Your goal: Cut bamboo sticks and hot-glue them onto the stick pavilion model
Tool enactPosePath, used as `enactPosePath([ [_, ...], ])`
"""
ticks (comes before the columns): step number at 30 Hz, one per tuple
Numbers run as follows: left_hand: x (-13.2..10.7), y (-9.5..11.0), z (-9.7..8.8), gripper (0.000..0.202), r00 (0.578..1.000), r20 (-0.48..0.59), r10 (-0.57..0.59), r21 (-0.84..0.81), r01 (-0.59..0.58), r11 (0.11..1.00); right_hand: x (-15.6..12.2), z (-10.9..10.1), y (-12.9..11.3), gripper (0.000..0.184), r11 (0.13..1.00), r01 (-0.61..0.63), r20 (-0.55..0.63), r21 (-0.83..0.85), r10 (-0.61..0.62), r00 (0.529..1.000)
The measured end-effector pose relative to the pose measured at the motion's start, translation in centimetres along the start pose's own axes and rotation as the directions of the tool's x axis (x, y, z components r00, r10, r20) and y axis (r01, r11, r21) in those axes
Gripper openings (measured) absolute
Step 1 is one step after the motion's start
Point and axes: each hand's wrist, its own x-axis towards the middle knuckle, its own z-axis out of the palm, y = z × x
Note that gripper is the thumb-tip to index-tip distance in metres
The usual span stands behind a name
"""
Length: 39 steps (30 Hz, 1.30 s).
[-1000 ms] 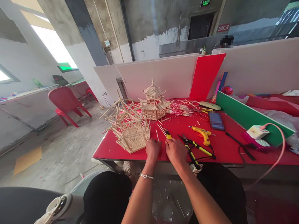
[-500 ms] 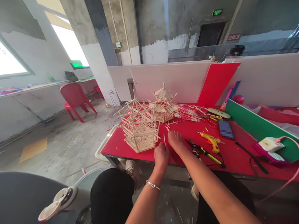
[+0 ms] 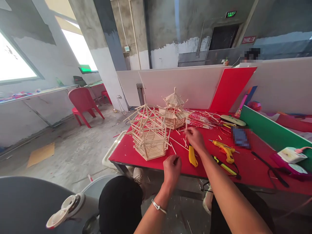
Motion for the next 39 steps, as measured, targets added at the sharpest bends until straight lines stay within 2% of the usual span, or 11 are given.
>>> enactPosePath([
  [2, -0.8, 1.1, -0.9, 0.021, 0.999, -0.003, -0.038, -0.221, 0.036, 0.975, -2.8, -1.5, 0.2, 0.049, 0.991, 0.096, -0.097, 0.097, -0.087, 0.992],
  [5, -1.9, 2.4, -2.5, 0.031, 0.981, 0.027, -0.190, -0.544, 0.174, 0.821, -7.8, -2.5, 0.1, 0.033, 0.888, 0.426, -0.325, 0.171, -0.357, 0.876],
  [8, -2.2, 2.9, -4.1, 0.032, 0.964, 0.010, -0.267, -0.718, 0.193, 0.669, -11.6, -1.6, -0.8, 0.027, 0.845, 0.534, -0.280, -0.025, -0.518, 0.808],
  [11, -1.8, 2.5, -5.3, 0.029, 0.955, -0.054, -0.293, -0.761, 0.150, 0.631, -13.1, 0.3, -2.3, 0.034, 0.844, 0.534, -0.251, -0.046, -0.527, 0.812],
  [14, -1.0, 2.1, -6.4, 0.030, 0.924, -0.100, -0.368, -0.777, 0.159, 0.609, -13.6, 2.1, -3.6, 0.028, 0.870, 0.472, -0.371, 0.144, -0.395, 0.841],
  [16, -0.4, 2.0, -6.9, 0.030, 0.903, -0.121, -0.412, -0.790, 0.163, 0.591, -13.9, 3.0, -4.1, 0.028, 0.847, 0.385, -0.360, 0.367, -0.252, 0.898],
  [19, 0.4, 2.0, -7.5, 0.029, 0.896, -0.139, -0.421, -0.810, 0.142, 0.569, -14.1, 4.3, -4.5, 0.037, 0.704, 0.067, -0.019, 0.707, -0.076, 0.997],
  [23, 1.1, 2.2, -7.8, 0.029, 0.896, -0.142, -0.420, -0.829, 0.124, 0.546, -13.2, 5.7, -5.0, 0.050, 0.341, -0.336, 0.314, 0.878, 0.120, 0.942],
  [25, 1.3, 2.2, -7.9, 0.029, 0.891, -0.146, -0.430, -0.833, 0.124, 0.539, -12.6, 6.1, -5.4, 0.052, 0.204, -0.375, 0.351, 0.904, 0.146, 0.925],
  [28, 1.6, 2.2, -8.1, 0.030, 0.885, -0.143, -0.443, -0.842, 0.126, 0.524, -12.0, 6.3, -6.0, 0.048, 0.114, -0.364, 0.349, 0.924, 0.133, 0.928],
  [39, 1.9, 1.9, -8.2, 0.028, 0.893, -0.122, -0.434, -0.857, 0.126, 0.500, -11.0, 6.4, -7.3, 0.043, 0.086, -0.305, 0.289, 0.948, 0.160, 0.944],
])
